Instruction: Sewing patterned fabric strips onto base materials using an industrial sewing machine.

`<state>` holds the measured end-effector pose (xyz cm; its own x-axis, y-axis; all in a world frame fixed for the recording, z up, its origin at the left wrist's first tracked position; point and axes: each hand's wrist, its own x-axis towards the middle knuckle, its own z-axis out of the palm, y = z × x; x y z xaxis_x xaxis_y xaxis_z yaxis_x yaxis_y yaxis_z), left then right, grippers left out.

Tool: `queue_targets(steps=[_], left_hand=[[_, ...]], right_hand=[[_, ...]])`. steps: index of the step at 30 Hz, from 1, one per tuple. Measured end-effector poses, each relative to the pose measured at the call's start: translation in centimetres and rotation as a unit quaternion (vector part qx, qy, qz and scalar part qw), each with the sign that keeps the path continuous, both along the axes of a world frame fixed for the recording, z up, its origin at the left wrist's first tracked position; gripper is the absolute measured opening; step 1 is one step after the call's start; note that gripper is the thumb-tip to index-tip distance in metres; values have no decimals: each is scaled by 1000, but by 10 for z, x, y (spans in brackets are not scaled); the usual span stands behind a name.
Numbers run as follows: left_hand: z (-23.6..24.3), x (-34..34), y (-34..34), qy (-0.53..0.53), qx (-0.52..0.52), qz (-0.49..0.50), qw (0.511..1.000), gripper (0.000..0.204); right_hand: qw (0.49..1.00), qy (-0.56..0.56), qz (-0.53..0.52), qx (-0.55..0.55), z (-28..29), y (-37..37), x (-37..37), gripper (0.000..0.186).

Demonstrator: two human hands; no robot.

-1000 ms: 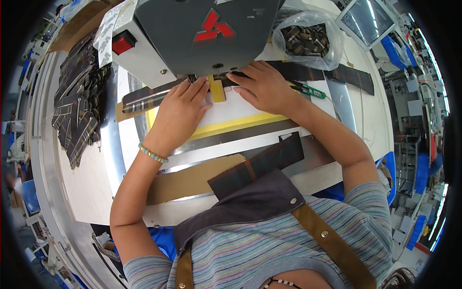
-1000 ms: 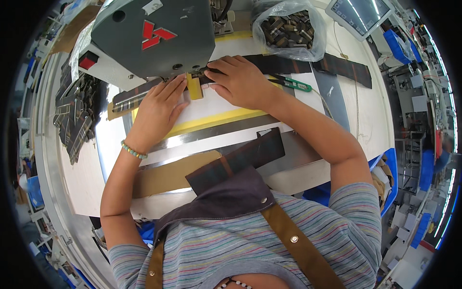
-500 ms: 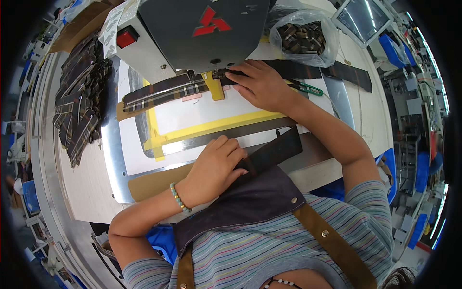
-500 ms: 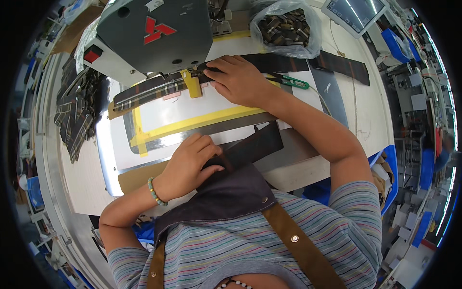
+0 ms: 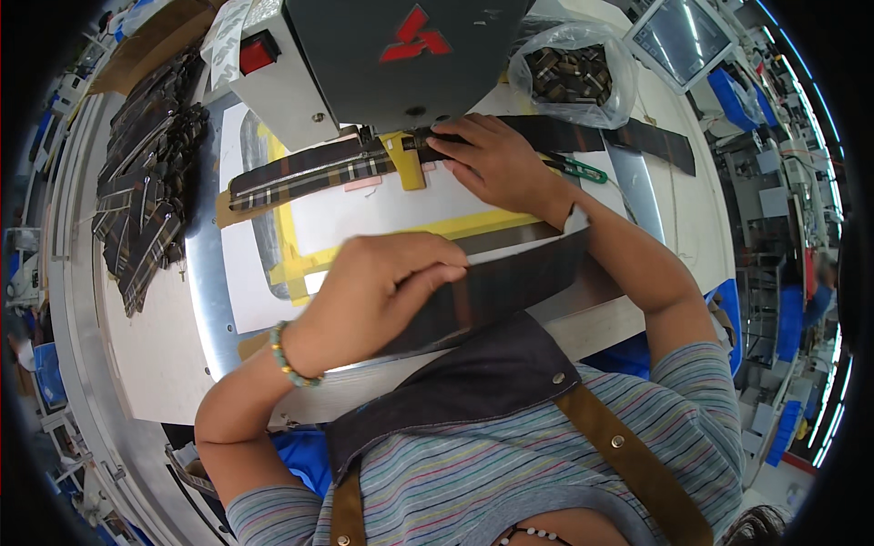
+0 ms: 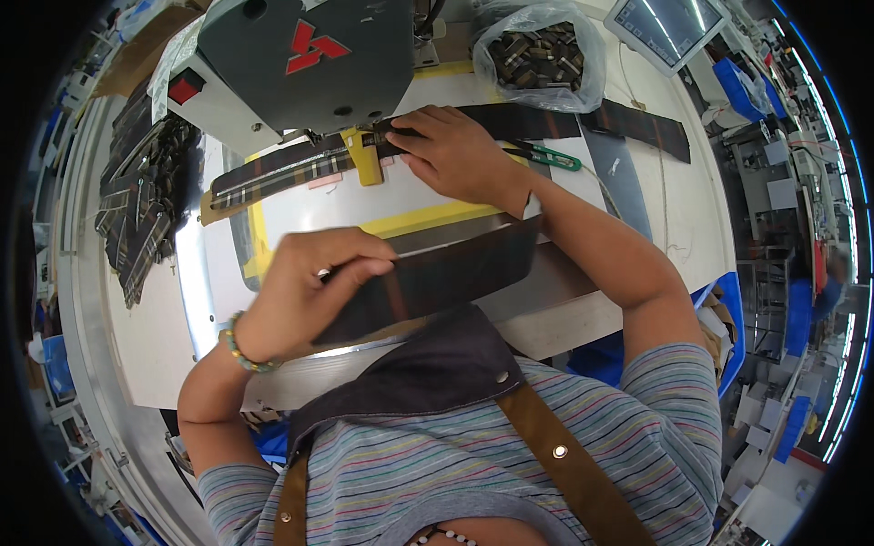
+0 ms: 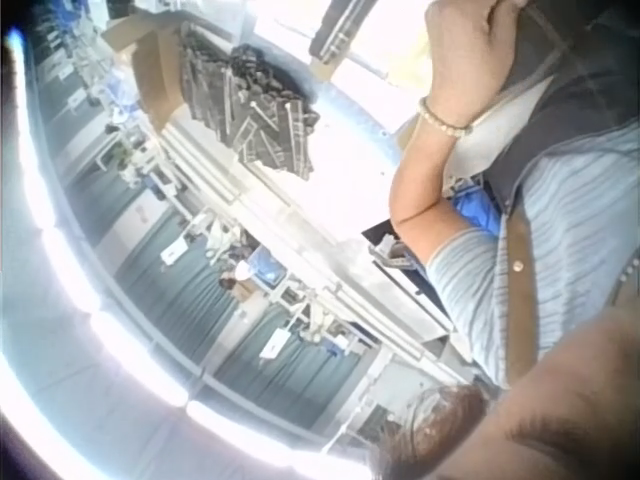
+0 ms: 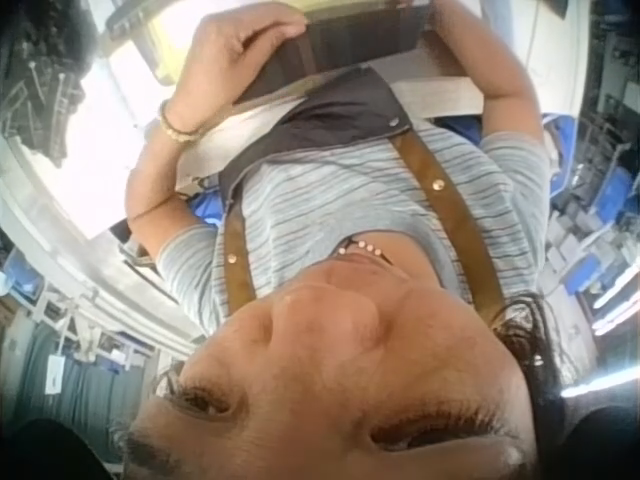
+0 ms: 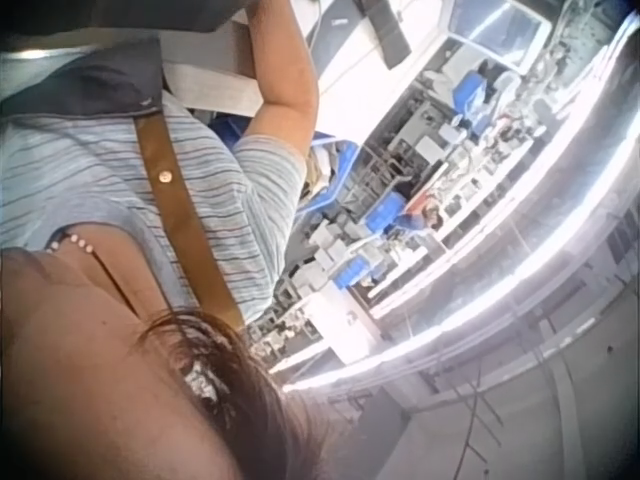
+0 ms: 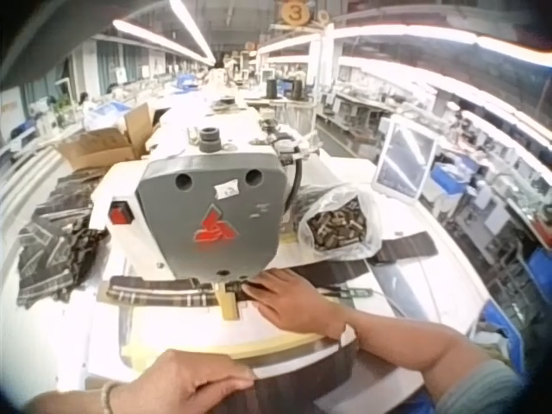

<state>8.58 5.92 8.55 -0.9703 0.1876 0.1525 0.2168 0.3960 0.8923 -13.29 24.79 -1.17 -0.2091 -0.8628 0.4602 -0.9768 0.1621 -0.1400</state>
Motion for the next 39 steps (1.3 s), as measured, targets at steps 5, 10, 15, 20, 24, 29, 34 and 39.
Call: queue_targets(steps=[5,10,15,20,24,29,34,39], left_hand=[[-22,-5,-70,-49,-155,61,985,11],[-56,25,-108,50,-392,150,906,25],[-69,30,-104,165,-399,120,894,46],[-81,24,-85,166,-384,1,908,58],[-74,16,-89,147,-351,-59,923,52],[-72,10,-88,79,-251,-27,964,54],[-73,-21,-65,191,-336,108,916,37],[-80,-51,-63,212,-420,130,873,42]], right_hand=[[1000,16,-4,-9,5,0,3,31],[998,-29,-22,50,8,0,5,37],[1000,-11,-3,24,10,0,6,34],[1000,-4,-9,20,9,2,4,35],[1000,16,-12,10,5,1,3,32],[999,26,4,-21,-2,1,0,31],[999,42,-2,-8,-6,2,2,33],[999,47,-11,-3,-10,-4,3,40]])
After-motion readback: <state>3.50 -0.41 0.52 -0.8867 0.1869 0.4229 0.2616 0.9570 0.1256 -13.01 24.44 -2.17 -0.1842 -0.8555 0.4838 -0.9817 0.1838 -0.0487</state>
